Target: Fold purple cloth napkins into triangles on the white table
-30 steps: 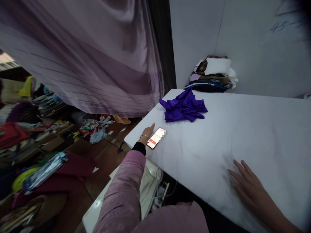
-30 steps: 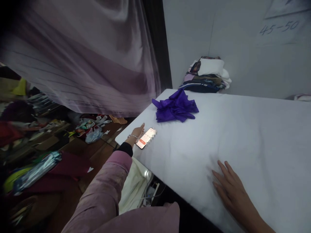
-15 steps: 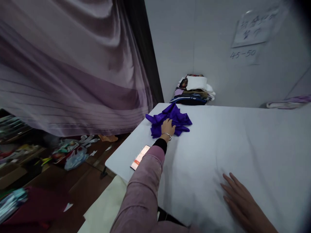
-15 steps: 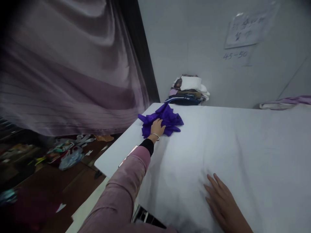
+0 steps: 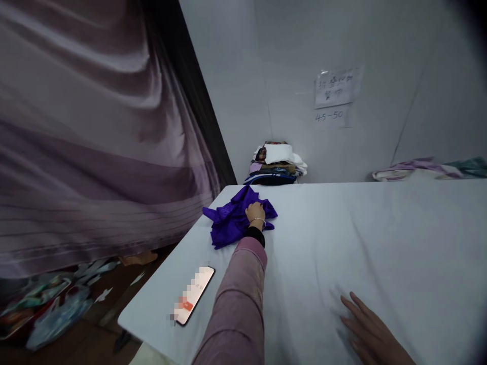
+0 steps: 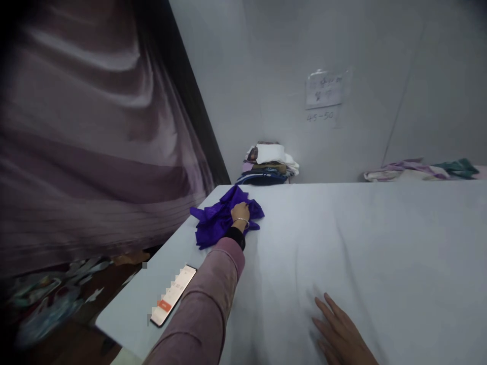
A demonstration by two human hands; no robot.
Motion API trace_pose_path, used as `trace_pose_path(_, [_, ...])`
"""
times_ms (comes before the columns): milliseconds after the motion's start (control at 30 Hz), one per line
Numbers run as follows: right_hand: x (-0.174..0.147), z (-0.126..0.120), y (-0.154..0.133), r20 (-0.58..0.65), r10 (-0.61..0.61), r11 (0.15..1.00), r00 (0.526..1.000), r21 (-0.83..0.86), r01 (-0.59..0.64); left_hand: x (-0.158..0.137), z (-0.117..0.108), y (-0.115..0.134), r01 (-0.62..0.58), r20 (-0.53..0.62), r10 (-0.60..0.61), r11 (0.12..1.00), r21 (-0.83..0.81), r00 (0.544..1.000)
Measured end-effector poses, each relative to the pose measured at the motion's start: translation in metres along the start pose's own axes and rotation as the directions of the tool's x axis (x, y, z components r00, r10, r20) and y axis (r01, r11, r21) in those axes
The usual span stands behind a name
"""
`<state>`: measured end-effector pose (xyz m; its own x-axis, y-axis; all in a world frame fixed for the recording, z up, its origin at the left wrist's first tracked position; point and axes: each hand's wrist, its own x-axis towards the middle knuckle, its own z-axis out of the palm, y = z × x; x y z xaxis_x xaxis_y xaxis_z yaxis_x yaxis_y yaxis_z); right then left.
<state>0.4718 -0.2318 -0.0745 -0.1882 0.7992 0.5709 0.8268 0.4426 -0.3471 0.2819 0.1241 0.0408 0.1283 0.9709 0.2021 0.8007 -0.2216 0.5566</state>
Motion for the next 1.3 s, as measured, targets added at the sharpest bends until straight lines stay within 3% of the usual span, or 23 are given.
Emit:
trace_pose_path(133, [0.004,-0.017,0.012,0.01,0.194,0.979,0.981,0.062,-0.194,-0.004,-0.009,0.044,-0.118,-0.096,0.113,0.991,-0.057,0.989])
trace_pose_path(233, [0.02,-0.037,0.021,0.034,0.366,0.919,0.93,0.142,-0.367,-0.021,-0.026,0.089,-0.281,-0.187,0.255,0.951,-0.131,0.949])
trace_pose_path(333, [0.047,-0.056,0.023,0.005,0.495,0.847,0.869,0.222,-0.484,-0.049,-0.054,0.135,-0.488,-0.302,0.412,0.837,-0.247,0.859])
trace_pose_path(433, [0.072,-0.07,0.022,-0.107,0.576,0.8,0.81,0.275,-0.533,-0.082,-0.077,0.169,-0.583,-0.312,0.494,0.716,-0.383,0.811])
trace_pose_path(533, [0.081,-0.076,0.024,-0.161,0.62,0.736,0.768,0.46,-0.497,-0.111,-0.084,0.186,-0.548,-0.225,0.519,0.633,-0.547,0.825])
trace_pose_path(667, [0.056,-0.076,0.01,-0.061,0.704,0.535,0.708,0.7,-0.473,-0.143,-0.077,0.183,-0.371,-0.069,0.449,0.632,-0.68,0.891])
trace_pose_path(733, [0.038,-0.075,-0.01,-0.081,0.698,0.548,0.711,0.7,-0.458,-0.158,-0.075,0.178,-0.344,-0.047,0.424,0.659,-0.669,0.905])
trace_pose_path(800, [0.025,-0.072,-0.036,-0.15,0.626,0.65,0.766,0.643,-0.405,-0.176,-0.076,0.179,-0.367,-0.052,0.435,0.681,-0.634,0.899])
trace_pose_path(867, [0.023,-0.068,-0.057,-0.195,0.545,0.74,0.816,0.569,-0.358,-0.198,-0.079,0.187,-0.441,-0.058,0.511,0.675,-0.592,0.858])
trace_pose_path(933, [0.028,-0.06,-0.064,-0.213,0.517,0.776,0.829,0.526,-0.348,-0.221,-0.086,0.2,-0.555,-0.054,0.636,0.624,-0.55,0.769])
trace_pose_path(1000, [0.032,-0.053,-0.051,-0.216,0.554,0.765,0.804,0.515,-0.388,-0.239,-0.098,0.214,-0.661,-0.07,0.744,0.542,-0.518,0.665])
trace_pose_path(1067, [0.029,-0.053,-0.024,-0.221,0.636,0.719,0.739,0.518,-0.464,-0.247,-0.117,0.223,-0.716,-0.152,0.765,0.486,-0.501,0.625])
trace_pose_path(1100, [0.026,-0.056,-0.008,-0.22,0.682,0.686,0.697,0.522,-0.507,-0.246,-0.128,0.224,-0.719,-0.216,0.735,0.482,-0.5,0.643])
trace_pose_path(1200, [0.011,-0.086,0.031,-0.188,0.762,0.612,0.619,0.519,-0.596,-0.228,-0.162,0.216,-0.636,-0.374,0.52,0.547,-0.544,0.768])
trace_pose_path(1300, [0.004,-0.139,0.046,-0.214,0.74,0.644,0.638,0.499,-0.58,-0.204,-0.188,0.194,-0.48,-0.343,0.336,0.584,-0.654,0.877])
